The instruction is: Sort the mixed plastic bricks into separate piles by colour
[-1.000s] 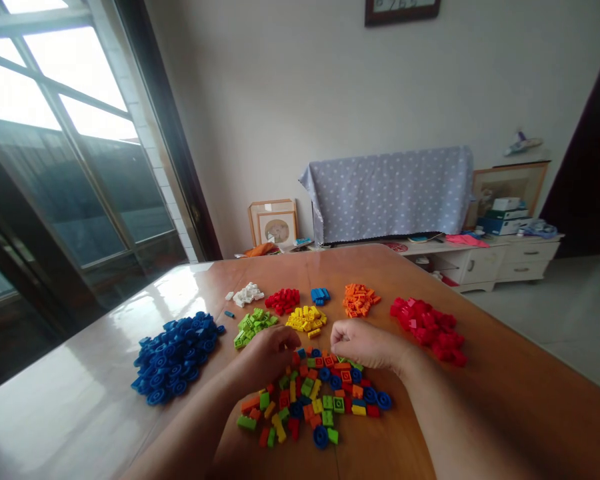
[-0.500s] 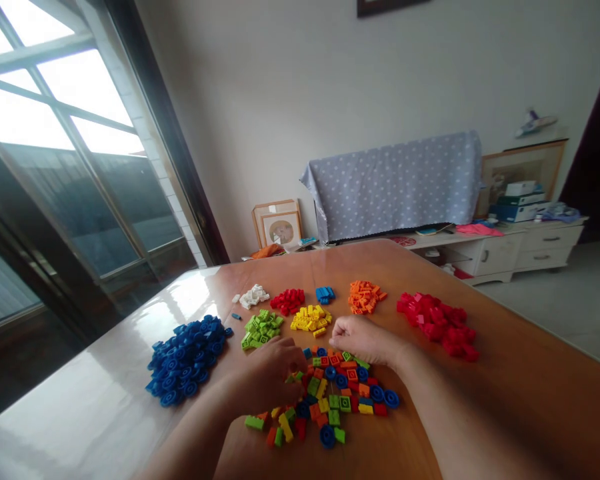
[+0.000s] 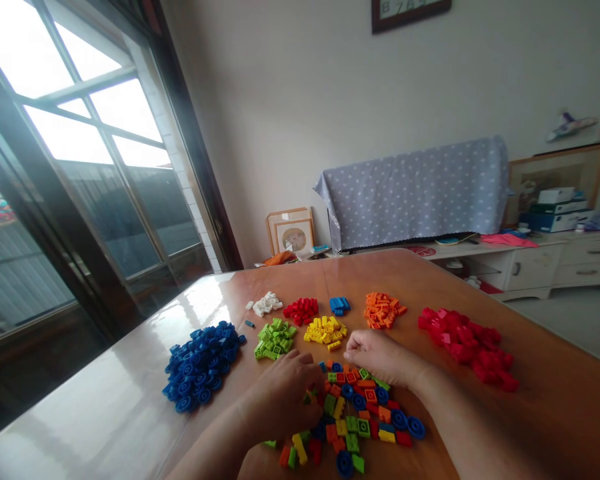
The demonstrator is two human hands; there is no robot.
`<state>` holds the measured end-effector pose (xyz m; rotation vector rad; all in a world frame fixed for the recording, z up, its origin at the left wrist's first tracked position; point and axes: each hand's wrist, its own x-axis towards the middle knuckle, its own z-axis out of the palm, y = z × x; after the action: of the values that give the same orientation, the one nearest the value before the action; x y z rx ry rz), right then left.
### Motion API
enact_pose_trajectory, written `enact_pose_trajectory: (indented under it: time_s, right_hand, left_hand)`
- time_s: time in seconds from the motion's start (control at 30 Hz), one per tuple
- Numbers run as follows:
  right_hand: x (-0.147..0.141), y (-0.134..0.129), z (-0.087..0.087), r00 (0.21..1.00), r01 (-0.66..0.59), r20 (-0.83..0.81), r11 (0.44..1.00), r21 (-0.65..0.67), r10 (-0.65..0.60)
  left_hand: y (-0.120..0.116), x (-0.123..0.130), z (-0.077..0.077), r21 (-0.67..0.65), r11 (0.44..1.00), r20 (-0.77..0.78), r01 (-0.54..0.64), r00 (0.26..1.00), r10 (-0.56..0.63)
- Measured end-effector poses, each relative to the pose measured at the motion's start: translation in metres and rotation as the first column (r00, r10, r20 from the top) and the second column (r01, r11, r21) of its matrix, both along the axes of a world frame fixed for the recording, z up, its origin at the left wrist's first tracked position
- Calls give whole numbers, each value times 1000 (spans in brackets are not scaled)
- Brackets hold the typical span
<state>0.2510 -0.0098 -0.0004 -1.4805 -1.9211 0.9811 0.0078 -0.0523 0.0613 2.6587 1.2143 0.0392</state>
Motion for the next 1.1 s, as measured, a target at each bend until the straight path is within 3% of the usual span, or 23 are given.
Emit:
enact_pose_trajectory:
  time_s: [0.43,0.53,0.7,0.8,0.87,0.93,1.03,1.1]
  right_hand:
    - [0,12,-18,996,-44,-80,997,-61,39]
    - [2,15,-23,997,-37,-76,997,-67,32]
    - [3,18,-28,997,-6,-76,999,-51,2]
    - [3,15,-25,996,-17,-93,999,-40,14]
    - [3,12,-21,996,-13,-90,1000,-19,11]
    - [2,10,-17,996,5,-84,1000,-2,-5]
    - [2,9,-16,996,39,-83,999,17,-37]
    - [2,10,-16,995,59,-80,998,32,-56]
  left_hand:
    - [-2,1,-5,-56,998,149,21,989,-12]
    - [0,-3,-3,-93,996,246,10,969,13]
    - [7,-8,-4,-40,999,422,14,907,4]
    - [15,-8,-10,-53,998,530,-34,846,57]
    - [23,-8,-16,-124,986,603,-115,780,167]
    - [32,-9,-23,-232,955,677,-185,675,295]
    - [44,-12,-29,-357,916,769,-184,498,400]
    - [48,-15,-31,-388,901,785,-195,443,434]
